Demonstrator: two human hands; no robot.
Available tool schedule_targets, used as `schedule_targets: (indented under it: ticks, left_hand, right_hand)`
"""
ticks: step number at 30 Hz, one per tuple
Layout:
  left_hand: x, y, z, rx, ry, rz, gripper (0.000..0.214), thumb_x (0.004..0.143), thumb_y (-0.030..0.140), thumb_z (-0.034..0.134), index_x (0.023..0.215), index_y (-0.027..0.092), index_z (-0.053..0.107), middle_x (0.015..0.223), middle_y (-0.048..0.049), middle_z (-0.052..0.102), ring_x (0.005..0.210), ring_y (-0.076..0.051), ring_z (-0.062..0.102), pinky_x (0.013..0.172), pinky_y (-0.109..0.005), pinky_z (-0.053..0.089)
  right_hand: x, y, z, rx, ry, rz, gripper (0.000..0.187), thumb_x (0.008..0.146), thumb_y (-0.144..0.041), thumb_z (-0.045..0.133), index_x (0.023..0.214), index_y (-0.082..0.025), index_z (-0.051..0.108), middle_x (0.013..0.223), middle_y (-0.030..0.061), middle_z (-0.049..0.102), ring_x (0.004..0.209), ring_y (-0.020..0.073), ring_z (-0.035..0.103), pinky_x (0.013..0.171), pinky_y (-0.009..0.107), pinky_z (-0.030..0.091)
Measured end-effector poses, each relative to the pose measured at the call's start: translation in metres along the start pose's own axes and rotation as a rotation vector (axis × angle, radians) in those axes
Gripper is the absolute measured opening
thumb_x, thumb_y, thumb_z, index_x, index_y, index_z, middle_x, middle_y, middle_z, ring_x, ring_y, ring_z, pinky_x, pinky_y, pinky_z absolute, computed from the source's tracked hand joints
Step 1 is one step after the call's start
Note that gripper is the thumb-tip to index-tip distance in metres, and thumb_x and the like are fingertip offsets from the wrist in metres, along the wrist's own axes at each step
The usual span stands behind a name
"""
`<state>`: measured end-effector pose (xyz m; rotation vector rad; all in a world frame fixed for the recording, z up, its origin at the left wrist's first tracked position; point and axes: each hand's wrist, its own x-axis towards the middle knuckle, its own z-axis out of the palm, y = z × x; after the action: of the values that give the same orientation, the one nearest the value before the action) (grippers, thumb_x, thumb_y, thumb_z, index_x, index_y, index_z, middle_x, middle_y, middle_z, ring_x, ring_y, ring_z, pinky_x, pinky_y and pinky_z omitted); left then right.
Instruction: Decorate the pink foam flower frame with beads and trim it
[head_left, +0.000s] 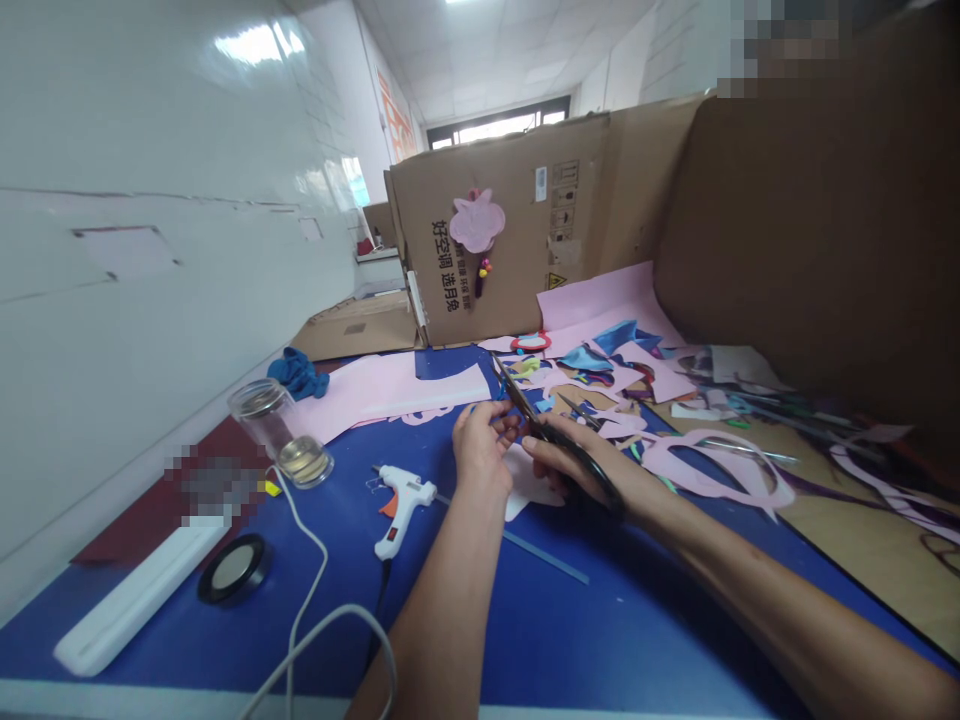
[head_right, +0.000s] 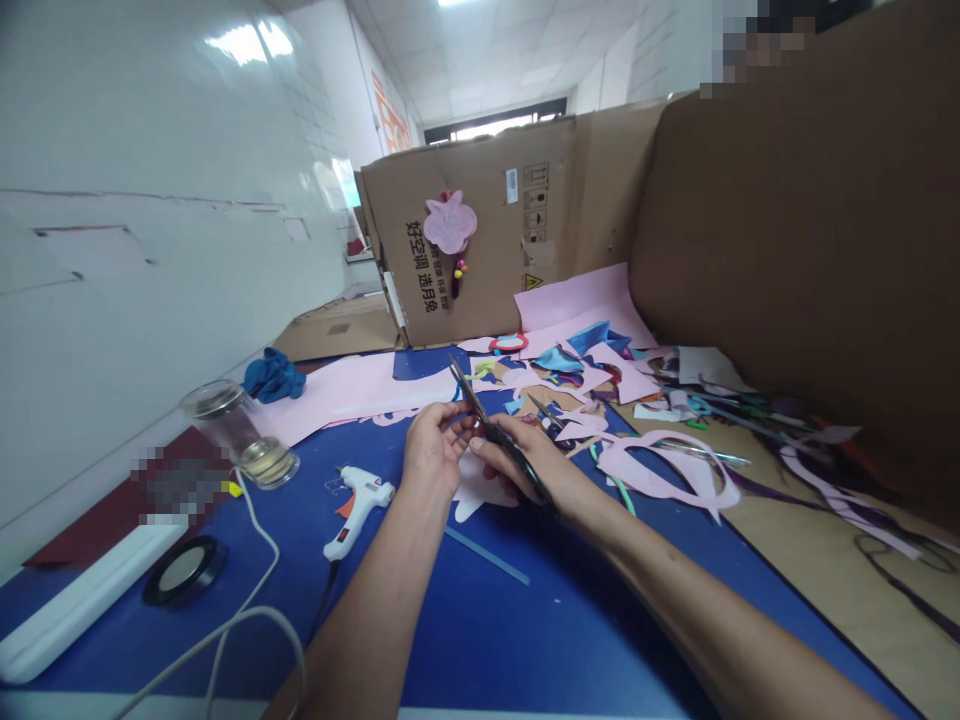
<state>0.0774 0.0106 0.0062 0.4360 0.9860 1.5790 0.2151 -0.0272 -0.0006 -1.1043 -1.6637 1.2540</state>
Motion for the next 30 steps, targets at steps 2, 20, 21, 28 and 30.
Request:
schedule_targets:
  ticks: [2, 20, 21, 28, 30]
  left_hand:
    - [0.0, 0.0, 0.0, 0.005, 0.011, 0.002, 0.012, 0.067, 0.015, 0.066, 0.079, 0.012, 0.068, 0.08, -0.0078, 0.075, 0.058, -0.013, 0.064, 0.057, -0.025, 0.049]
    - [0.002, 0.01, -0.002, -0.023, 0.062, 0.1, 0.008, 0.069, 0.012, 0.064, 0.073, 0.016, 0.059, 0.077, -0.0071, 0.075, 0.058, -0.013, 0.066, 0.058, -0.023, 0.052]
    - [0.002, 0.01, -0.002, -0.028, 0.06, 0.101, 0.008, 0.069, 0.011, 0.064, 0.073, 0.016, 0.059, 0.077, -0.0069, 0.075, 0.059, -0.013, 0.066, 0.059, -0.023, 0.052]
    - [0.007, 0.007, -0.004, -0.047, 0.024, 0.152, 0.012, 0.067, 0.013, 0.067, 0.071, 0.017, 0.058, 0.071, -0.0037, 0.071, 0.061, -0.013, 0.067, 0.066, -0.025, 0.054]
    - [0.008, 0.005, -0.004, -0.066, -0.003, 0.212, 0.012, 0.066, 0.013, 0.069, 0.07, 0.017, 0.058, 0.069, -0.0015, 0.069, 0.064, -0.013, 0.068, 0.07, -0.025, 0.055]
  right_hand:
    - [0.001, 0.002, 0.0, -0.015, 0.006, -0.011, 0.044, 0.092, -0.064, 0.067, 0.101, -0.022, 0.057, 0.072, -0.0028, 0.062, 0.053, 0.0136, 0.055, 0.048, 0.026, 0.047]
    - [-0.004, -0.007, 0.011, -0.093, 0.052, 0.04, 0.049, 0.084, -0.07, 0.069, 0.085, -0.022, 0.057, 0.056, -0.004, 0.059, 0.035, 0.0115, 0.049, 0.035, 0.023, 0.038]
    - [-0.004, -0.008, 0.012, -0.093, 0.048, 0.041, 0.05, 0.084, -0.07, 0.069, 0.083, -0.022, 0.057, 0.055, -0.004, 0.059, 0.035, 0.0115, 0.049, 0.034, 0.023, 0.037]
    - [-0.005, -0.006, 0.013, -0.083, 0.025, 0.055, 0.046, 0.087, -0.067, 0.069, 0.078, -0.023, 0.055, 0.052, -0.004, 0.058, 0.033, 0.0109, 0.047, 0.032, 0.022, 0.034]
    - [-0.006, -0.007, 0.013, -0.08, 0.017, 0.037, 0.046, 0.089, -0.066, 0.067, 0.077, -0.023, 0.054, 0.052, -0.0037, 0.058, 0.034, 0.011, 0.047, 0.033, 0.022, 0.035]
